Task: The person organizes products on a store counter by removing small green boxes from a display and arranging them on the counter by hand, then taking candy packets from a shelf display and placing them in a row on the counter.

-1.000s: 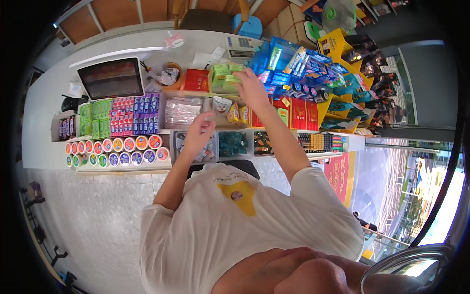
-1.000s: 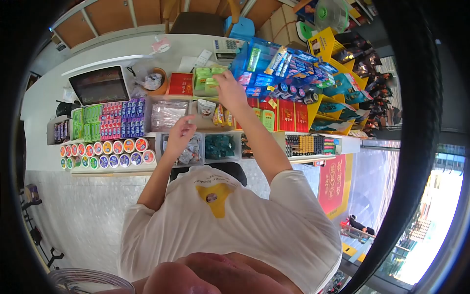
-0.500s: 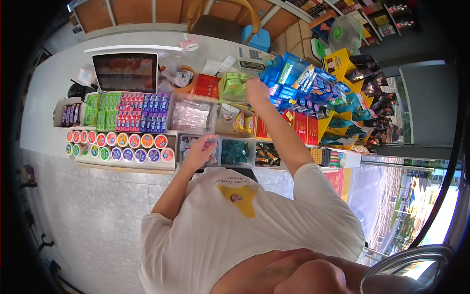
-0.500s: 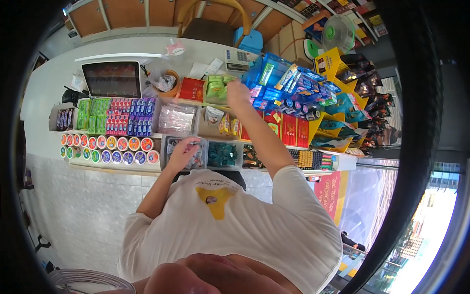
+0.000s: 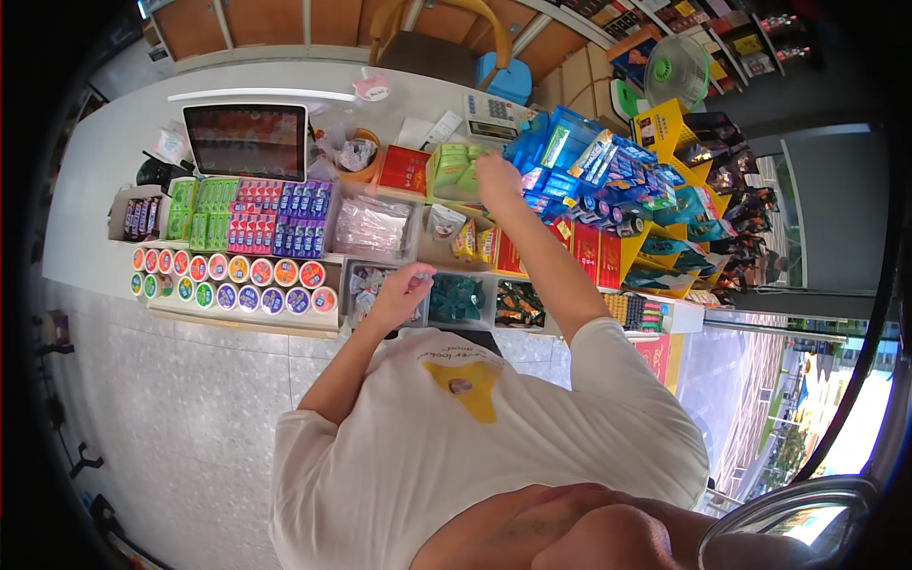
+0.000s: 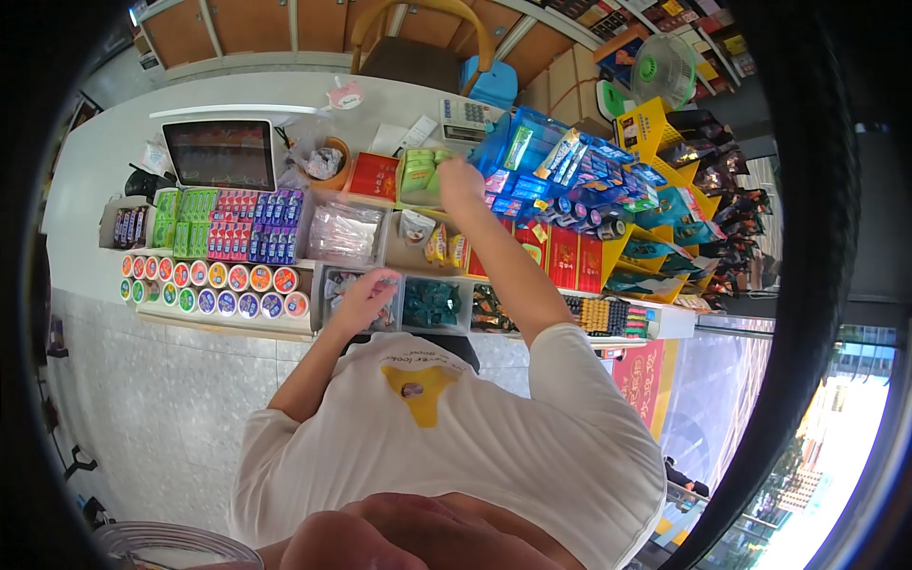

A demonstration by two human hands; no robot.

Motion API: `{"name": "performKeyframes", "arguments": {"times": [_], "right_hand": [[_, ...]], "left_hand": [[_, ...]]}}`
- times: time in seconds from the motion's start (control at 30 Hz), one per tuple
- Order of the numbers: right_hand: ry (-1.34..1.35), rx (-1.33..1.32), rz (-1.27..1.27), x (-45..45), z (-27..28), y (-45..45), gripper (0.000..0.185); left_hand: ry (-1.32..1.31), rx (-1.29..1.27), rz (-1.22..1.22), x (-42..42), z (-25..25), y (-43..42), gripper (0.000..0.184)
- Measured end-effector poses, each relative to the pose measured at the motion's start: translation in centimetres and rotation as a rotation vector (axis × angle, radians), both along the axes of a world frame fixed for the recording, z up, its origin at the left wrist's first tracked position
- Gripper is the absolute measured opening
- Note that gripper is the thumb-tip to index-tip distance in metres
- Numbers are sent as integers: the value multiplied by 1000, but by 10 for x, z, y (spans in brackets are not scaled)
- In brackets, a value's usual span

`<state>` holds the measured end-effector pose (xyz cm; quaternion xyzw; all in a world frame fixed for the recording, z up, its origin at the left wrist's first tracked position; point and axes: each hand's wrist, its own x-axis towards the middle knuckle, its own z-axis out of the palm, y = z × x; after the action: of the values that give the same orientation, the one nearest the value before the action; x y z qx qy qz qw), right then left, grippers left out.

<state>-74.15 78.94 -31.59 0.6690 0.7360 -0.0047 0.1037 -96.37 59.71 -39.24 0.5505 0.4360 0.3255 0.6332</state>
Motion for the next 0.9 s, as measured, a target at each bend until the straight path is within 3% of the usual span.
{"name": "performKeyframes", "arguments": {"times": [0.43, 0.53, 0.6, 0.7, 0.83, 0.9], "right_hand": [[238, 351, 37, 3, 8, -33, 23], [545, 262, 92, 1, 33, -77, 21], [746, -25, 37, 11, 32, -108, 21], [835, -10, 41, 45, 2, -158, 18], [1037, 72, -345, 109, -11, -209, 13], [938, 192, -480, 140, -6, -222, 16]], "left_hand": [[5, -21, -68, 14, -11, -1, 26], [24, 9, -94, 18, -11, -3, 25], [52, -20, -116, 19, -7, -6, 24], [100, -48, -162, 24, -16, -12, 22], [101, -73, -259, 38, -14, -16, 22], [74, -37, -293, 54, -20, -13, 22]]}}
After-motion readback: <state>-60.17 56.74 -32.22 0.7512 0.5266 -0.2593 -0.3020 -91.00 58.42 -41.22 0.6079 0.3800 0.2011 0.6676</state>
